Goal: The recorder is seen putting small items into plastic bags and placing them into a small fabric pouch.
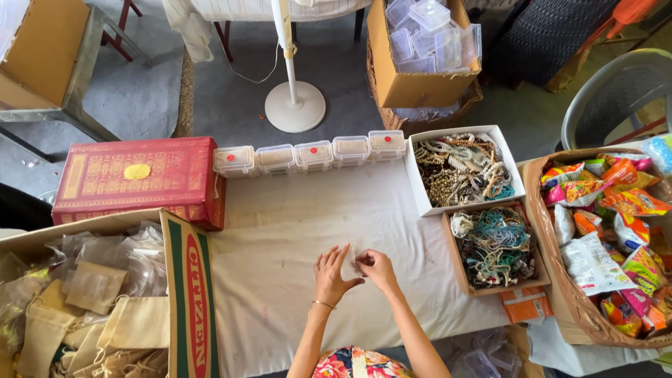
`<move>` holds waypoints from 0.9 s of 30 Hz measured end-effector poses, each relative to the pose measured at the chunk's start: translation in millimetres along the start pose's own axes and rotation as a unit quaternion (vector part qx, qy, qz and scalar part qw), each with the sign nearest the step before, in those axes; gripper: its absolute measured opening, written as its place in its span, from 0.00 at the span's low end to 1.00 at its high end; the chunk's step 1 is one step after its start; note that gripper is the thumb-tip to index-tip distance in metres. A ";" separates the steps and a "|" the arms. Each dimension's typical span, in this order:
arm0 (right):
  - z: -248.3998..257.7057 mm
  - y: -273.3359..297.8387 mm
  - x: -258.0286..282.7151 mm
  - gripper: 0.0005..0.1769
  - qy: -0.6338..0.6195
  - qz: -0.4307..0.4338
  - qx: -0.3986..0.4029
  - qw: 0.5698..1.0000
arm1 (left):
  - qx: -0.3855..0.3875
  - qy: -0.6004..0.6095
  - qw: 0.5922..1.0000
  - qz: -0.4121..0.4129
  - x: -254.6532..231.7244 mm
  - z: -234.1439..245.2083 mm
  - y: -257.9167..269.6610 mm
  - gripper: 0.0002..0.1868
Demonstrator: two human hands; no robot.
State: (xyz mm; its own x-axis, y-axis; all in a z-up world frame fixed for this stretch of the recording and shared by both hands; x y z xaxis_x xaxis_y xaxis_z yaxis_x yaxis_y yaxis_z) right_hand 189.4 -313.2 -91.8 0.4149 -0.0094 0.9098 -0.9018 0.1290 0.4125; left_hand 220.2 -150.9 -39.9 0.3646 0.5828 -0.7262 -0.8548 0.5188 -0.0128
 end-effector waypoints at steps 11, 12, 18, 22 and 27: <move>5.8 -41.9 -48.0 0.19 0.055 -0.046 -0.006 0.997 | -0.048 0.032 0.996 0.074 47.4 12.4 -2.4 0.47; 5.3 -47.1 -55.7 0.20 0.124 -0.043 -0.040 0.991 | -0.068 0.035 0.992 0.104 54.3 15.5 1.2 0.48; -50.7 -38.8 18.4 0.30 0.471 0.134 -0.086 0.868 | -0.074 0.048 0.988 0.127 62.4 19.8 0.7 0.47; -63.1 -30.1 1.1 0.26 0.538 0.211 -0.085 0.812 | -0.060 0.038 0.989 0.132 59.5 20.1 0.0 0.45; -46.7 -23.6 -20.1 0.26 0.556 0.209 -0.073 0.801 | -0.059 0.046 0.990 0.120 61.8 19.0 -1.8 0.46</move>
State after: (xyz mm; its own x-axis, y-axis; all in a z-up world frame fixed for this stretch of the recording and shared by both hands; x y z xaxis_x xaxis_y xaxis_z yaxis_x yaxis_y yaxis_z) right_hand 208.0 -269.8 -121.9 0.0040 0.9436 0.3311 -1.0000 0.0047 -0.0012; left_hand 251.3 -103.9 -71.8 0.1141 0.6178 -0.7780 -0.9520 0.2919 0.0922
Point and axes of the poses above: each hand's wrist, its own y-axis away from the middle knuckle, its own z-axis out of the back of the hand, x = y × z, the point moved 4 cm from there along -y, towards the middle knuckle, and after that the axes turned 7 degrees about x, right-handed, at the moved point
